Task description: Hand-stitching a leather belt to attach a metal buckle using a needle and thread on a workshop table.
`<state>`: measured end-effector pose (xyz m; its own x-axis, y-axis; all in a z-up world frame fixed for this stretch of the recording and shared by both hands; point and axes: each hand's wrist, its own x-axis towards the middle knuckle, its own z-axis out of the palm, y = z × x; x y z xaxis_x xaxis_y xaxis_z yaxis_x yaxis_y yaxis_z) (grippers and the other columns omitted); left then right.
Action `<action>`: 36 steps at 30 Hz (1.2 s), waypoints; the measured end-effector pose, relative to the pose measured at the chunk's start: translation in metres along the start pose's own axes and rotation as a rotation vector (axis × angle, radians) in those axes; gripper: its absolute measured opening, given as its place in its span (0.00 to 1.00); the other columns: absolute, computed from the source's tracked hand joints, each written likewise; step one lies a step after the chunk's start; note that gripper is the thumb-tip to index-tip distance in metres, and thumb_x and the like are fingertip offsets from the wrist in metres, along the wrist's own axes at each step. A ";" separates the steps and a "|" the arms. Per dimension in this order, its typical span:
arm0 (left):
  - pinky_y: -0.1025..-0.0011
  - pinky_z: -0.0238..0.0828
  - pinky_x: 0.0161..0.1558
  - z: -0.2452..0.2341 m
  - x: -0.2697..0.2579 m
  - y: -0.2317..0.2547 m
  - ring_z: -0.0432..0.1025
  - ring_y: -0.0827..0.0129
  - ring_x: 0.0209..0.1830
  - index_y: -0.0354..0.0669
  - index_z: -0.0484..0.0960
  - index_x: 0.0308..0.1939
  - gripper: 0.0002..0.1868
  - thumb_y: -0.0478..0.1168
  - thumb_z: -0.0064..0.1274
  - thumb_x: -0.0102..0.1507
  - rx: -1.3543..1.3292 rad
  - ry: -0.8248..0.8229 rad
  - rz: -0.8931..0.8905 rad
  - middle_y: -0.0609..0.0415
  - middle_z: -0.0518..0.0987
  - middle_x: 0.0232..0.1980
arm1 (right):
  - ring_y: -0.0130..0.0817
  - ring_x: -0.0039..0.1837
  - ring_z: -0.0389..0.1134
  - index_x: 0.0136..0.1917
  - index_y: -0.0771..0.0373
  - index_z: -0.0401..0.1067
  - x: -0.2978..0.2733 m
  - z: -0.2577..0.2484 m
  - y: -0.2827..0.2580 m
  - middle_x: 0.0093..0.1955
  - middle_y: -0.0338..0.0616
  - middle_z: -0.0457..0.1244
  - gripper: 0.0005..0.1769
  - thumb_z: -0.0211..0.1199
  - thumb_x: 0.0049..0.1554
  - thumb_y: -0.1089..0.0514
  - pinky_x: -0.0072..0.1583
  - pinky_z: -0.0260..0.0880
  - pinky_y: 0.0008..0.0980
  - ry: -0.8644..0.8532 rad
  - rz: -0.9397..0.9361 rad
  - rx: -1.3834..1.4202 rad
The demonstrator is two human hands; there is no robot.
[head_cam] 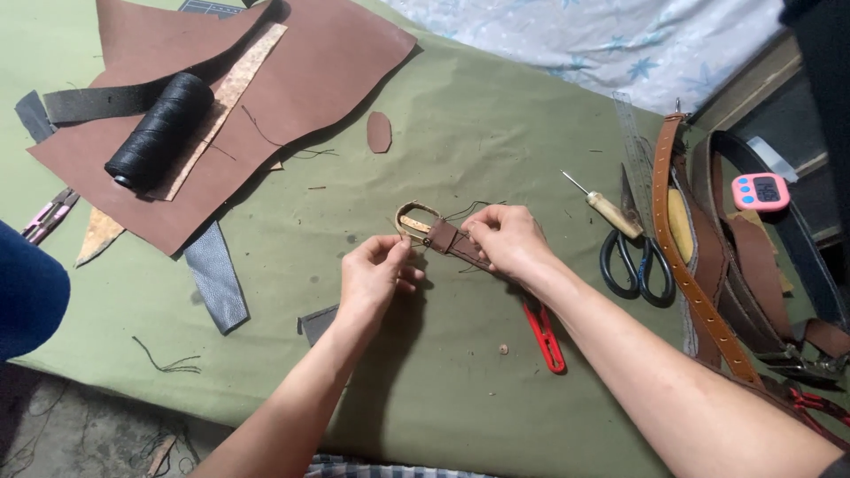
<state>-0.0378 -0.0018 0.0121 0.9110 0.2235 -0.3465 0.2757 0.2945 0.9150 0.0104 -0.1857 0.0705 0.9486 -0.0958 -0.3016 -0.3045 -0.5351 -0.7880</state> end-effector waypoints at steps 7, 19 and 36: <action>0.69 0.84 0.28 -0.012 0.005 -0.013 0.81 0.57 0.28 0.25 0.81 0.48 0.12 0.32 0.55 0.64 -0.040 -0.037 -0.019 0.35 0.84 0.40 | 0.29 0.32 0.69 0.52 0.67 0.79 0.015 0.008 0.017 0.38 0.49 0.71 0.12 0.62 0.55 0.63 0.30 0.74 0.22 -0.068 -0.016 0.153; 0.66 0.85 0.28 -0.014 -0.025 -0.008 0.83 0.58 0.29 0.31 0.86 0.46 0.10 0.32 0.58 0.62 0.270 -0.075 -0.034 0.37 0.86 0.39 | 0.29 0.29 0.69 0.56 0.73 0.76 -0.037 0.007 0.025 0.33 0.50 0.70 0.16 0.61 0.56 0.64 0.27 0.71 0.22 -0.259 0.100 0.116; 0.44 0.77 0.52 0.010 0.022 0.011 0.76 0.42 0.51 0.54 0.88 0.47 0.11 0.42 0.61 0.60 1.048 -0.109 0.342 0.49 0.75 0.49 | 0.29 0.30 0.70 0.54 0.71 0.78 -0.039 0.008 0.005 0.32 0.47 0.71 0.12 0.59 0.60 0.63 0.29 0.71 0.21 -0.273 0.060 0.025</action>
<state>-0.0121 -0.0027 0.0168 0.9966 0.0450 -0.0689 0.0804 -0.7110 0.6986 -0.0285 -0.1776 0.0743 0.8714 0.1047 -0.4793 -0.3651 -0.5142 -0.7761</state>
